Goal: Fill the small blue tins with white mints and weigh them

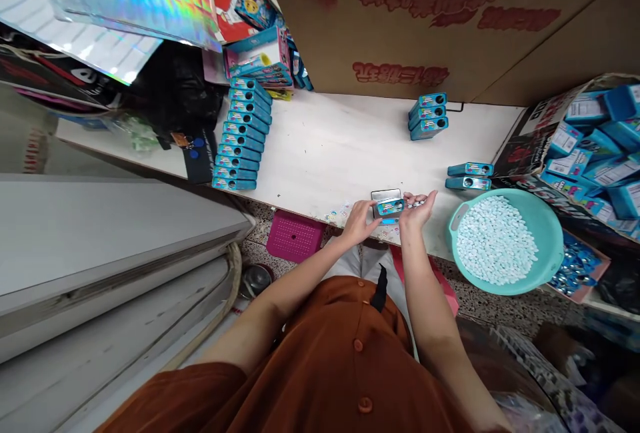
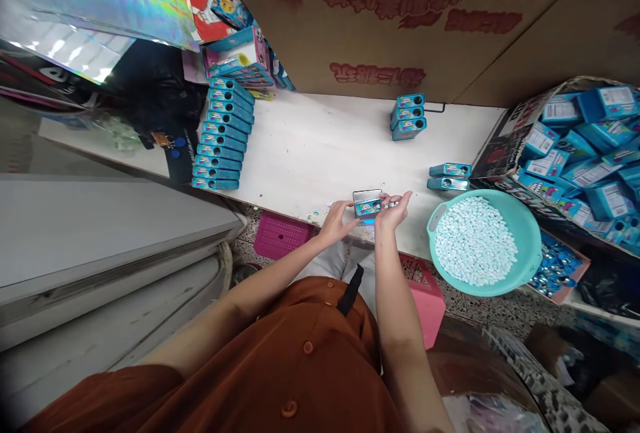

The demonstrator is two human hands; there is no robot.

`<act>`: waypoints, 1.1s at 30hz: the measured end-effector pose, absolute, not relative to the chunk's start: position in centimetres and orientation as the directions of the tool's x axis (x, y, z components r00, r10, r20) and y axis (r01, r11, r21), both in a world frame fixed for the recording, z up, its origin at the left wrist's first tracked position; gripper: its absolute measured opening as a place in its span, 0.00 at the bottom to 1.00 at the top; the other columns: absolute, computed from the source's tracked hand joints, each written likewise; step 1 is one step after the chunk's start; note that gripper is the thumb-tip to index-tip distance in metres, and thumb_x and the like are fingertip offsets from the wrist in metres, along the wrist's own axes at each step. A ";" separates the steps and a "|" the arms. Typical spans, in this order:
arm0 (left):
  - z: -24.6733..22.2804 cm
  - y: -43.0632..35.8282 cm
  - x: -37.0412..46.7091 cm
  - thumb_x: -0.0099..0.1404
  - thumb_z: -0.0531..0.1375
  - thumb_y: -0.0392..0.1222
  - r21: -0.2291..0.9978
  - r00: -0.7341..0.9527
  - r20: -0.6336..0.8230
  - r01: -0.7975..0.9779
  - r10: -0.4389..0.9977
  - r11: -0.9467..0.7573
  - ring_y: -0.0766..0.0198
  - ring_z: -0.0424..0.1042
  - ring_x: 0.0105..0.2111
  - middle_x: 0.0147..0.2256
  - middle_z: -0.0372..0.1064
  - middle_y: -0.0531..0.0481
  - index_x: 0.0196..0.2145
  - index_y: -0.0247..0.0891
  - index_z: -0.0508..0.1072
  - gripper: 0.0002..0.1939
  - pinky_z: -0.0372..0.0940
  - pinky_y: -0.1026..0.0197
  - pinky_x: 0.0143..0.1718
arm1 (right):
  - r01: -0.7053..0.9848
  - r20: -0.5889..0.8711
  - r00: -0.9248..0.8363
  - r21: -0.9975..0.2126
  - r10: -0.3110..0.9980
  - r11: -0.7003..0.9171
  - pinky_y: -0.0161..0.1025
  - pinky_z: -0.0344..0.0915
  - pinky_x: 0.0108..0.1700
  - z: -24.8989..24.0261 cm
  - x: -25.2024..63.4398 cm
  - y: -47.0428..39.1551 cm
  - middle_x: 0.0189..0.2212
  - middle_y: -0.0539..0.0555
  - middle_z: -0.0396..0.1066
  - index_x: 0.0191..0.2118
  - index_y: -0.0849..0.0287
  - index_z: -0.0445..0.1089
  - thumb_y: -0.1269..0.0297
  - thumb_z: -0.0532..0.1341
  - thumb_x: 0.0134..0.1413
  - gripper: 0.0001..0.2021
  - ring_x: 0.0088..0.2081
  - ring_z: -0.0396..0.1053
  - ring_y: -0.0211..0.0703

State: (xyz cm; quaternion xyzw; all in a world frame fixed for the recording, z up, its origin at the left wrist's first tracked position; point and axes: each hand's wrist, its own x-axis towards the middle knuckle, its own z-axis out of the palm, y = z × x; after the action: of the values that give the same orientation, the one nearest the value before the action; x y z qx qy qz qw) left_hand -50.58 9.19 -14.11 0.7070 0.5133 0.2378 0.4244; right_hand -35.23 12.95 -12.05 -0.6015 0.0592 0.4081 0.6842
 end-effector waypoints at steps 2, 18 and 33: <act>-14.2 9.4 -50.6 0.60 0.59 0.42 0.846 0.383 -0.090 0.517 0.919 -0.133 0.54 0.62 0.49 0.47 0.64 0.43 0.51 0.40 0.61 0.21 0.58 0.51 0.51 | -0.595 -0.548 0.685 -0.801 0.480 -0.067 0.35 0.67 0.33 -12.1 -35.5 13.0 0.11 0.41 0.51 0.18 0.55 0.51 0.42 0.54 0.52 0.24 0.20 0.65 0.34; -13.9 9.9 -52.6 0.61 0.58 0.40 0.822 0.391 -0.097 0.549 0.915 -0.148 0.57 0.64 0.47 0.45 0.65 0.45 0.48 0.40 0.62 0.17 0.61 0.52 0.50 | -0.620 -0.560 0.723 -0.784 0.403 0.023 0.31 0.53 0.17 -11.3 -35.5 13.4 0.11 0.41 0.44 0.17 0.56 0.47 0.51 0.54 0.56 0.23 0.13 0.50 0.29; -13.7 10.0 -52.5 0.62 0.57 0.41 0.807 0.395 -0.088 0.567 0.914 -0.167 0.58 0.64 0.47 0.44 0.66 0.46 0.46 0.40 0.63 0.14 0.61 0.53 0.49 | -0.701 -0.640 0.681 -0.710 0.357 0.064 0.30 0.48 0.15 -10.0 -32.9 12.1 0.12 0.41 0.41 0.19 0.56 0.44 0.52 0.47 0.61 0.22 0.13 0.49 0.29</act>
State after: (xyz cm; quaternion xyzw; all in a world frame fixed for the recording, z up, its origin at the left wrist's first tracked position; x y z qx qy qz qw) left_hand -52.50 10.01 -13.68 0.7325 0.5056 0.2167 0.4011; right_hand -32.90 12.12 -10.05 -0.5752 0.1495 0.3704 0.7138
